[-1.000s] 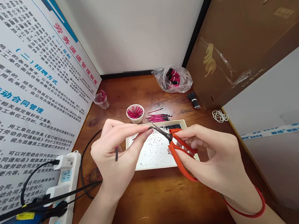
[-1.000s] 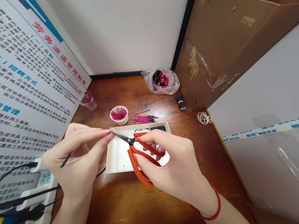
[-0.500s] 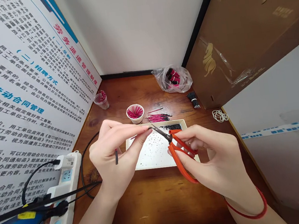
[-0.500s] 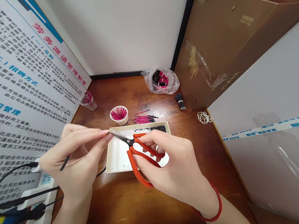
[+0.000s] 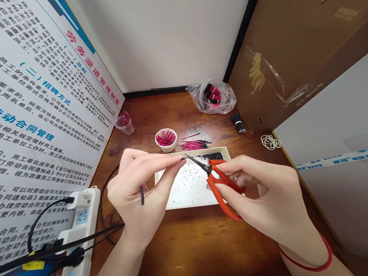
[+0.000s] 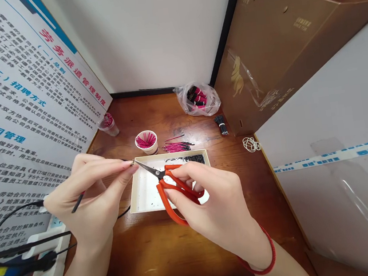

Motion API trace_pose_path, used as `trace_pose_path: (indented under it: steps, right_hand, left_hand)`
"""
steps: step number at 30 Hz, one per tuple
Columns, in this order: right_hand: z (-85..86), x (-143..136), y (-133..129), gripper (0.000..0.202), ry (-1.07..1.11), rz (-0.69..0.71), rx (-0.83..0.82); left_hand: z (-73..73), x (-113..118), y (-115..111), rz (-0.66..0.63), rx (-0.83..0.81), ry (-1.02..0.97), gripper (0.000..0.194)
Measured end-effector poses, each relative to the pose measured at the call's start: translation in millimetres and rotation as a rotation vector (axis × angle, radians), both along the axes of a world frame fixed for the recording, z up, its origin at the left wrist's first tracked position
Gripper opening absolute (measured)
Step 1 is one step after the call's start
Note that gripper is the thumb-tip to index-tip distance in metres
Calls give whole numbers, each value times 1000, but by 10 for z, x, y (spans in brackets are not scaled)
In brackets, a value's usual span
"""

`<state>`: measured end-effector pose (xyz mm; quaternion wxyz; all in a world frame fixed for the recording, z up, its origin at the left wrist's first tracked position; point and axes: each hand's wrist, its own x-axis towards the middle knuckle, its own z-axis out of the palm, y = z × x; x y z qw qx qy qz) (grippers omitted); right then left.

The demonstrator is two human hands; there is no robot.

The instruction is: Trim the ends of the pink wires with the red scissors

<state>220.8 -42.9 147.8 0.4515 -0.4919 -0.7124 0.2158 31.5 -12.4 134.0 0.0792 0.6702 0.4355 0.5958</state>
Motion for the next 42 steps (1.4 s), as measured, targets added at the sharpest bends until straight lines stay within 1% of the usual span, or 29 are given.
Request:
trace_pose_path:
  steps: [2,4,6,8,10,12,15,18,21,24,29,32,33,34,36,38,40,42]
  right_hand:
    - [-11,2,4,18,17,-29,0]
    - [-18,-7,12,18,35,-36,4]
    - [-14,-24,24,18,47,-33,11]
    - [-3,-36,36,18,30,-37,28]
    - [6,-30,48,18,-28,-37,71]
    - [4,-2,61,18,-128,-36,146]
    - [-18,62,90,14,-296,-36,286]
    - [-45,103,125,8,-425,-39,372]
    - [-60,99,150,8,-503,-42,395]
    - [-69,73,160,11,-561,-46,394]
    - [-72,88,156,14,-609,-40,400]
    - [-55,134,152,10,-534,-40,340]
    - [-49,144,153,9,-477,-49,302]
    - [-42,145,157,9,-395,-65,257]
    - [-26,114,174,15,-154,-103,140]
    - [-7,38,202,21,131,-107,0]
    - [19,-64,233,25,357,-46,-129]
    - [47,-155,258,26,480,62,-244]
  left_hand:
    - [16,8,-10,-5,-17,-25,19]
    - [37,21,-21,-23,-77,-81,17]
    - [50,35,-23,-84,-241,-189,12]
    - [45,43,-5,-202,-469,-347,8]
    - [23,38,34,-326,-667,-505,12]
    - [0,19,83,-380,-766,-609,16]
    - [5,-24,145,-375,-788,-653,21]
    - [59,-63,168,-346,-802,-596,25]
    - [108,-79,162,-291,-834,-432,25]
    - [107,-71,147,-239,-824,-274,20]
    - [43,-64,148,-163,-742,-205,17]
    - [37,-71,154,-74,-668,-231,18]
    - [42,-69,154,-69,-653,-259,18]
    - [47,-65,152,-91,-655,-294,18]
    - [53,-48,142,-198,-710,-367,20]
    - [45,-24,125,-344,-802,-429,24]
    - [31,0,104,-488,-888,-475,30]
    - [25,22,84,-606,-951,-523,34]
